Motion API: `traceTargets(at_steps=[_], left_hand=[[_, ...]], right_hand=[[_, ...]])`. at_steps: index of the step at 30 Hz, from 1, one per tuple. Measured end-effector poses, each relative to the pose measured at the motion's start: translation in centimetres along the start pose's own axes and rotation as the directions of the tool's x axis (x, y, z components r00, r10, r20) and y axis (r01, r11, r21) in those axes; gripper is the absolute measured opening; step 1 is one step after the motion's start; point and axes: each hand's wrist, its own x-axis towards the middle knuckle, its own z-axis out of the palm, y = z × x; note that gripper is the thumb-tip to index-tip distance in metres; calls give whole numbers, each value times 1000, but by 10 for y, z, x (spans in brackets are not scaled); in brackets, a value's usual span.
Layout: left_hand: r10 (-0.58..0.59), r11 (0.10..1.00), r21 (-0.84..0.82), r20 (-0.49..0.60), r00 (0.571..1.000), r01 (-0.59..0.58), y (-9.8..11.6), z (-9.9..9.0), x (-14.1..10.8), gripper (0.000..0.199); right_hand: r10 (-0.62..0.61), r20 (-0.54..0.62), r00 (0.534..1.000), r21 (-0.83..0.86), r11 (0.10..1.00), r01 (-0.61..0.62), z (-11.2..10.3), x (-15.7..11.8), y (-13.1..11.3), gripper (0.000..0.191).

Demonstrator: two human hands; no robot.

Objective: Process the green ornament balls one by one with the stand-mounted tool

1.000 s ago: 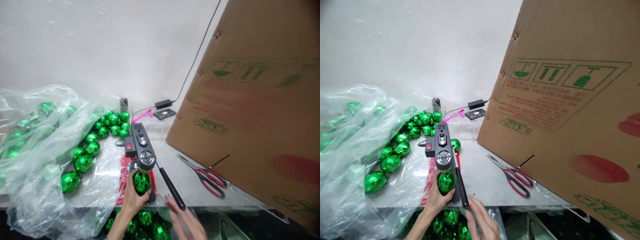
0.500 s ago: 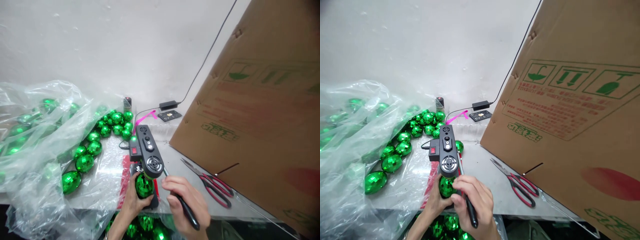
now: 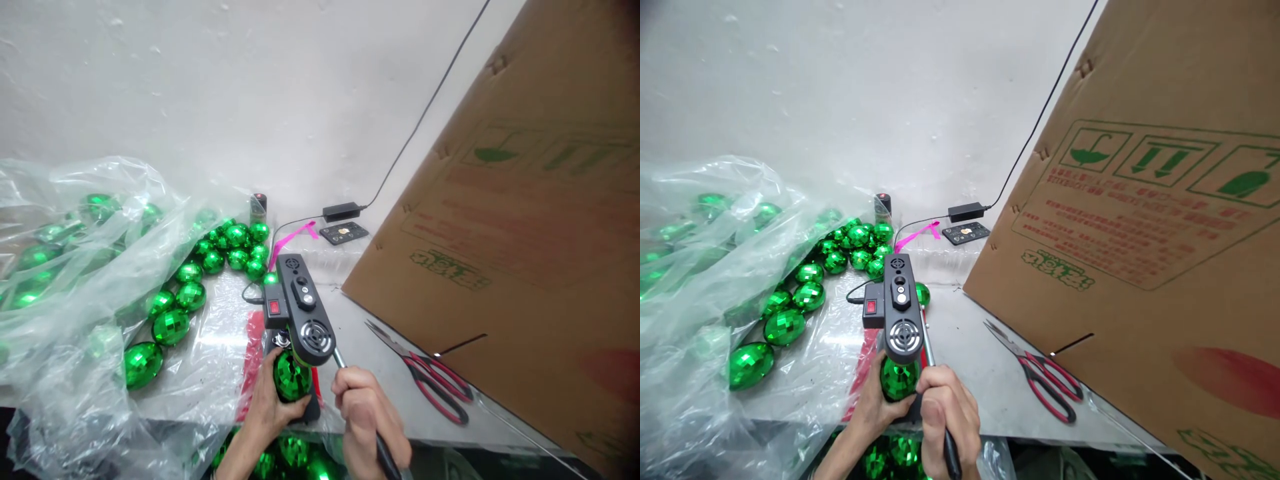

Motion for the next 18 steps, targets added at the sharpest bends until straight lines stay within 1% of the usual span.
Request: traceTargets(at_steps=[5, 9, 12, 18], left_hand=[[5, 1000, -18, -12, 1000, -5, 3, 0, 1, 88], [-9, 1000, -6, 2, 1000, 9, 7, 0, 2, 89], [-18, 1000, 6, 2, 1000, 18, 8, 0, 2, 91], [13, 1000, -7, -2, 1000, -13, 5, 2, 3, 88]], right_hand=[[60, -39, 997, -28, 998, -61, 5, 2, -5, 44], [70, -82, 994, 18, 997, -69, 9, -6, 0, 45], [102, -102, 990, 38, 994, -98, 11, -14, 3, 42], [131, -111, 985, 75, 990, -123, 11, -21, 7, 40]])
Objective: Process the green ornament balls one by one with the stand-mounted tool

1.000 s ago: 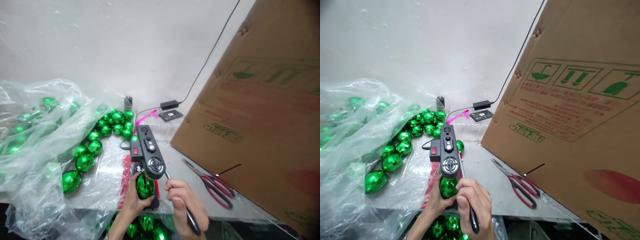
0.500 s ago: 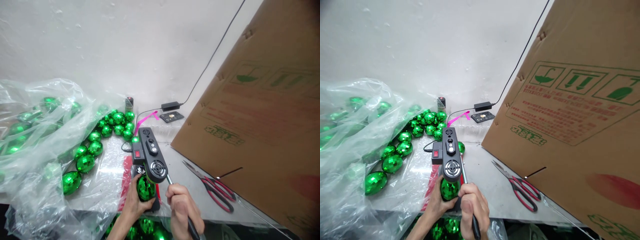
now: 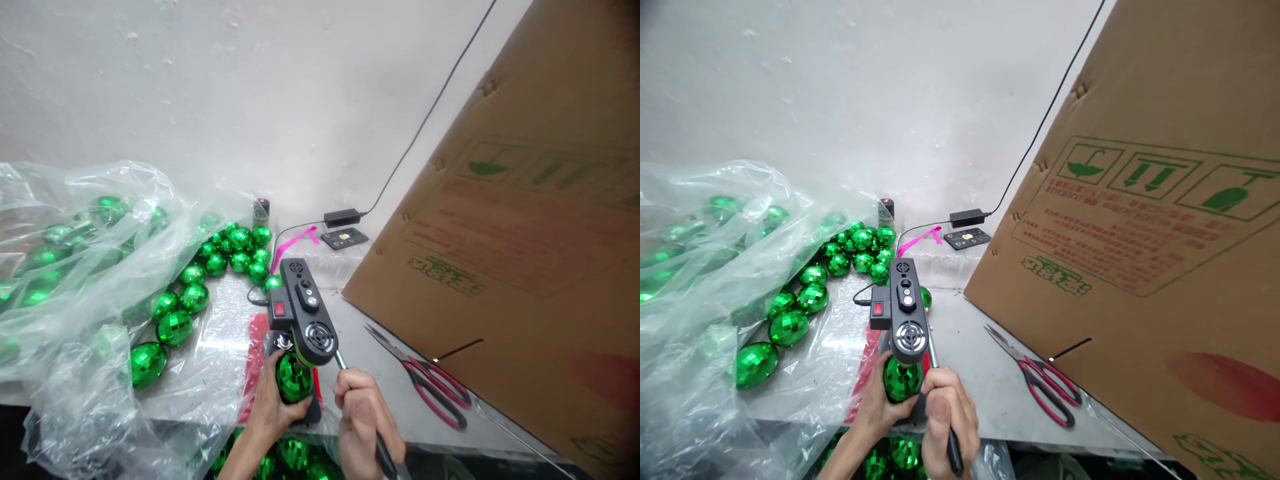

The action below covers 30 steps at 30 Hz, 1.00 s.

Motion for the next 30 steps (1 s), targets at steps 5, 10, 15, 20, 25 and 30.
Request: traceTargets(at_steps=[5, 10, 15, 20, 25, 30], left_hand=[[41, 999, 5, -26, 999, -41, -6, 4, -1, 88], [71, 997, 15, -45, 997, -70, -10, 7, -1, 87], [80, 997, 17, -62, 995, -79, -12, 9, -1, 88], [99, 995, 22, -76, 992, -98, -12, 10, 0, 86], [96, 995, 22, -42, 995, -95, -12, 6, 1, 85], [98, 995, 31, -8, 995, -98, -16, 0, 1, 85]], right_hand=[[18, -24, 1000, 56, 998, -16, 4, -2, 3, 39], [33, -51, 998, 91, 996, -28, 7, -5, 6, 40], [35, -75, 997, 102, 994, -27, 9, -7, 6, 42], [47, -90, 995, 110, 993, -36, 13, -7, 4, 43], [52, -98, 994, 97, 994, -43, 14, -12, 4, 44], [12, -120, 993, 75, 997, -3, 18, -18, 7, 50]])
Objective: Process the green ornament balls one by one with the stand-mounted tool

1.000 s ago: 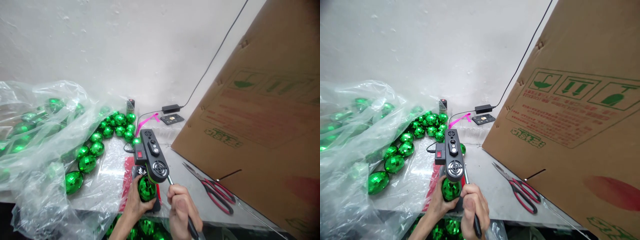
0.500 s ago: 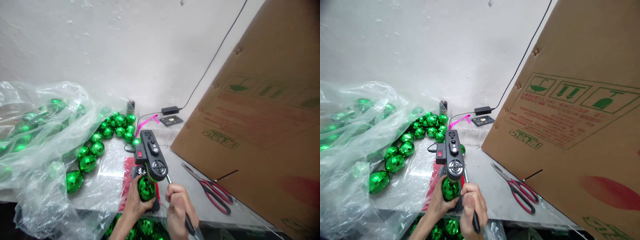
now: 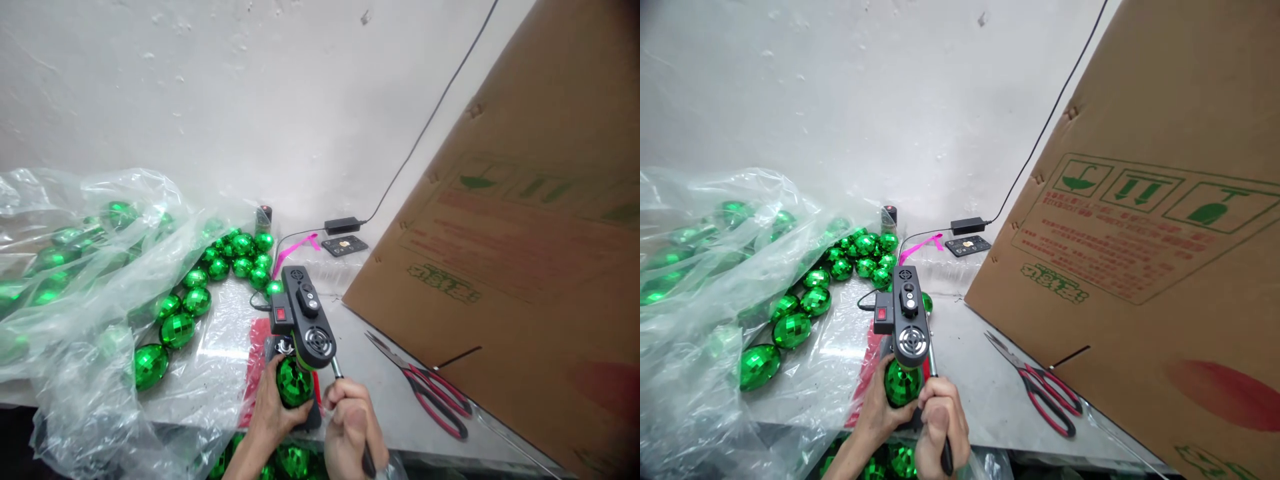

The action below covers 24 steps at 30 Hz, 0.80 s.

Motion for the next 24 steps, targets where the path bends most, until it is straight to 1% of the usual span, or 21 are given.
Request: traceTargets(at_steps=[2, 6, 8, 10, 13, 15, 17, 19, 20, 22, 23, 24], left_hand=[[3, 1000, 4, -12, 1000, -3, 0, -1, 1, 85], [10, 1000, 5, -13, 1000, -10, 2, -2, 1, 82], [-2, 1000, 1, -9, 1000, 2, 4, -1, 0, 82], [-20, 1000, -5, -12, 1000, 20, 5, 0, 1, 84], [-50, 999, -8, -32, 998, 50, 8, 4, 5, 89], [-73, 997, -17, -38, 997, 72, 11, 3, 7, 90], [-102, 994, -33, -8, 995, 102, 13, -2, 4, 90], [-123, 992, -39, 16, 992, 123, 12, -12, -12, 92], [-118, 992, -32, 12, 993, 118, 10, -19, -26, 94], [-72, 997, 16, -40, 997, 73, 3, -32, -62, 93], [-41, 997, 63, -68, 997, 45, -1, -37, -82, 84], [-19, 992, 125, -90, 996, 30, -5, -42, -101, 64]], right_hand=[[-23, -18, 1000, -2, 1000, 23, 2, -2, 3, 51], [-73, 5, 997, -15, 997, 74, 2, -4, 9, 54], [-87, 19, 996, -13, 996, 87, 1, 0, 7, 55], [-72, 30, 997, -13, 997, 72, -1, 10, -1, 53], [8, 63, 998, -18, 1000, -7, -1, 38, -21, 49], [70, 93, 993, -15, 998, -69, 1, 58, -36, 51], [96, 82, 992, -14, 995, -95, 4, 72, -46, 55], [106, 56, 993, -21, 994, -105, 7, 77, -52, 59], [111, 50, 993, -24, 994, -110, 7, 77, -53, 61], [112, 55, 992, -25, 994, -110, 7, 74, -53, 63], [101, 56, 993, -20, 995, -100, 7, 72, -51, 63], [89, 56, 994, -10, 996, -88, 6, 69, -50, 63]])
